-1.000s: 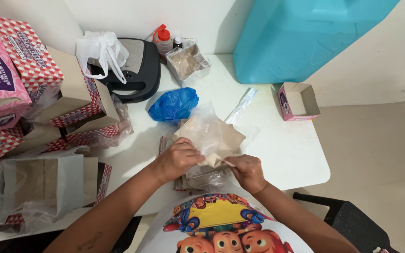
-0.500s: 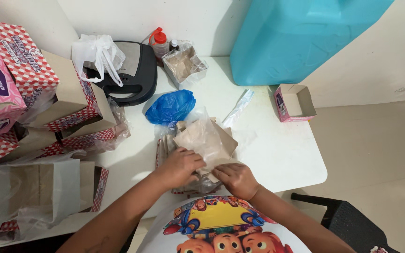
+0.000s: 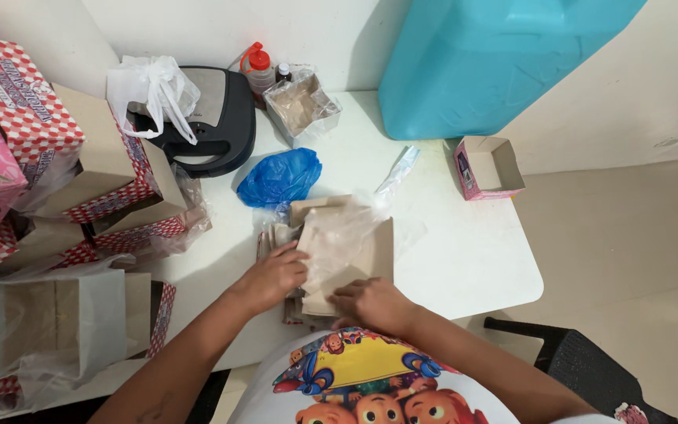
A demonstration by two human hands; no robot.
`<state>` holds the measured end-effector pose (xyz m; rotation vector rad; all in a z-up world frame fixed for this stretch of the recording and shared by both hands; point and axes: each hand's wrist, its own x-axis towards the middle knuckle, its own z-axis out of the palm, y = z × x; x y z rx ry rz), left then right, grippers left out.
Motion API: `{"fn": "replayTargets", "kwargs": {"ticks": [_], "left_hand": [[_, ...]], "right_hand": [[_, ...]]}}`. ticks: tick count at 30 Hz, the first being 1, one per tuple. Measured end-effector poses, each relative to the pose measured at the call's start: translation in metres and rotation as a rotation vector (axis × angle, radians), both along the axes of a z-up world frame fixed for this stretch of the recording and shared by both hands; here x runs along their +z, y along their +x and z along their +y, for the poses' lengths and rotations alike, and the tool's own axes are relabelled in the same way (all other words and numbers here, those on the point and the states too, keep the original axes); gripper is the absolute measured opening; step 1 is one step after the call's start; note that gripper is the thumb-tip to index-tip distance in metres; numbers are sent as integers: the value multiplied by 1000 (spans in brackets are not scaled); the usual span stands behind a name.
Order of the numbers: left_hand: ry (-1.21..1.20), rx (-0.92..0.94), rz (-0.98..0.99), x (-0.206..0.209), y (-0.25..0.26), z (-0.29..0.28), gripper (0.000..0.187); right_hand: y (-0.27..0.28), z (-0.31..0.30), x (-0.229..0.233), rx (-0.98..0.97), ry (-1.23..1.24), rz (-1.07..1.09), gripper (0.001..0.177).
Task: The person assembles cardboard food boxes by hand at a table, including folding the sides, inserting plastic liners, and stacking the completed boxes.
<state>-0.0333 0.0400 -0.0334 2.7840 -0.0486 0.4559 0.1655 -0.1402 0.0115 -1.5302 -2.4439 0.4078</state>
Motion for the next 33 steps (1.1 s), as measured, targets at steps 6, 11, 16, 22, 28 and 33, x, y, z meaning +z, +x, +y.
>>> {"fn": "replayTargets", "kwargs": {"ticks": [6,11,16,22,28,33], "left_hand": [[-188,160,-228,28,-4,-22,25],[-380,643,-309,35,23,-22,17],[-516,894,-85,7,59,-12,47],[-518,1021,53,-30,80,-4,39],[-552,1181,183,-15,86,-3,36],[-458,1203,58,-22,89,-7,30]], "right_hand": [[4,13,5,-310,236,141,24],[2,64,38,-632,351,-15,66],[-2,76,3,-497,-167,-217,93],[5,54,-82,-222,-250,-68,60],[22,95,12,-200,-443,-190,47],[39,131,10,-411,-18,37,18]]}}
